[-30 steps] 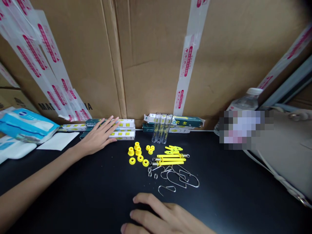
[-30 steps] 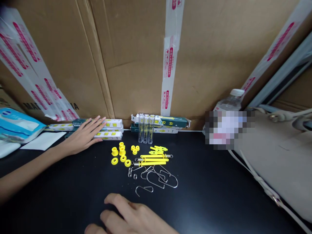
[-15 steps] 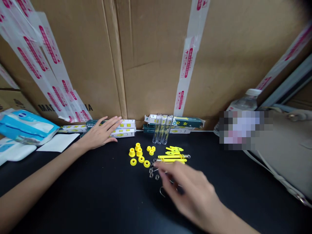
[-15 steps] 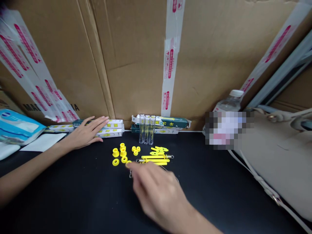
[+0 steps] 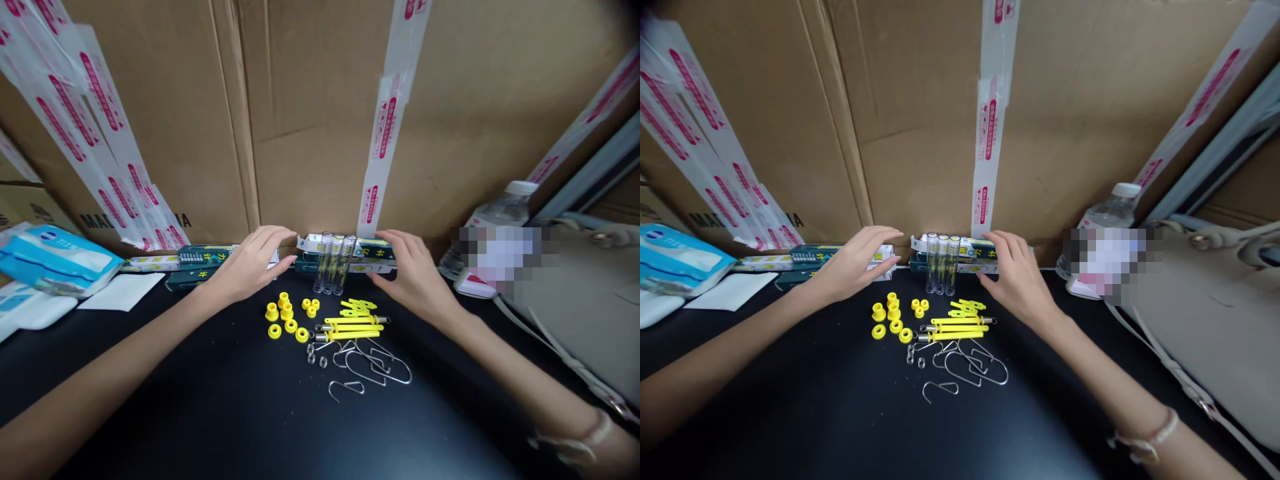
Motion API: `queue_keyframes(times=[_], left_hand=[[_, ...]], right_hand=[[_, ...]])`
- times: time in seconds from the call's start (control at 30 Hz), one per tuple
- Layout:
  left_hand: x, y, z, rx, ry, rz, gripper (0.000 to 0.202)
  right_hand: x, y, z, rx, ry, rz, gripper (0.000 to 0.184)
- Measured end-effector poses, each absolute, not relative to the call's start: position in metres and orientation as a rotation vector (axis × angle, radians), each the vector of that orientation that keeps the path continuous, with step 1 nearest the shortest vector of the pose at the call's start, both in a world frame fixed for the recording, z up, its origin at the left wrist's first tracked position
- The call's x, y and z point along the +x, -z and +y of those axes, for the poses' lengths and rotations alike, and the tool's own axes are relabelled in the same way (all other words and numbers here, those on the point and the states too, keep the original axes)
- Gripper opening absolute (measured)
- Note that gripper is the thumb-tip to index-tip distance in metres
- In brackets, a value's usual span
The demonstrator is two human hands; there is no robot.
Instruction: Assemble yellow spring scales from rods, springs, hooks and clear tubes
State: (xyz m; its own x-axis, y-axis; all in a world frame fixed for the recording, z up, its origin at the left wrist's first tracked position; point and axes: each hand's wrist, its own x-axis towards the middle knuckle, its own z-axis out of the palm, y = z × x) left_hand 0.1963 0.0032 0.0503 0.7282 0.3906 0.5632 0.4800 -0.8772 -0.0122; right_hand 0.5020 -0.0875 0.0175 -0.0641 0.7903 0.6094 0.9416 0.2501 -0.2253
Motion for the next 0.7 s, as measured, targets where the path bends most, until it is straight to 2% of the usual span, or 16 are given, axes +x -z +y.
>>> queue_keyframes(times=[0.07, 0.13, 0.3, 0.5, 0.7], left_hand=[[0.195, -0.049, 0.004, -2.791, 0.846, -0.703, 0.034], [0.19, -0.045, 0.005, -2.801, 0.841, -0.707, 0.032], [0.175, -0.035, 0.009, -2.795, 0.838, -0.743, 0.028], [0.17, -0.032, 0.008, -2.792, 0.81, -0.776, 0.028], [0.171, -0.033, 0.003, -2.806, 0.768, -0.775, 0.026]], right_hand=[[0.516, -0.025, -0.076, -1.638, 0.336, -2.005, 0.072], [0.527, -0.031, -0.063, -1.702, 0.335, -2.115, 0.074], [0.533, -0.039, -0.036, -1.931, 0.287, -2.289, 0.034], [0.524, -0.045, -0.016, -2.189, 0.22, -2.389, 0.033], [0.526, -0.047, -0.007, -2.274, 0.162, -2.465, 0.032]])
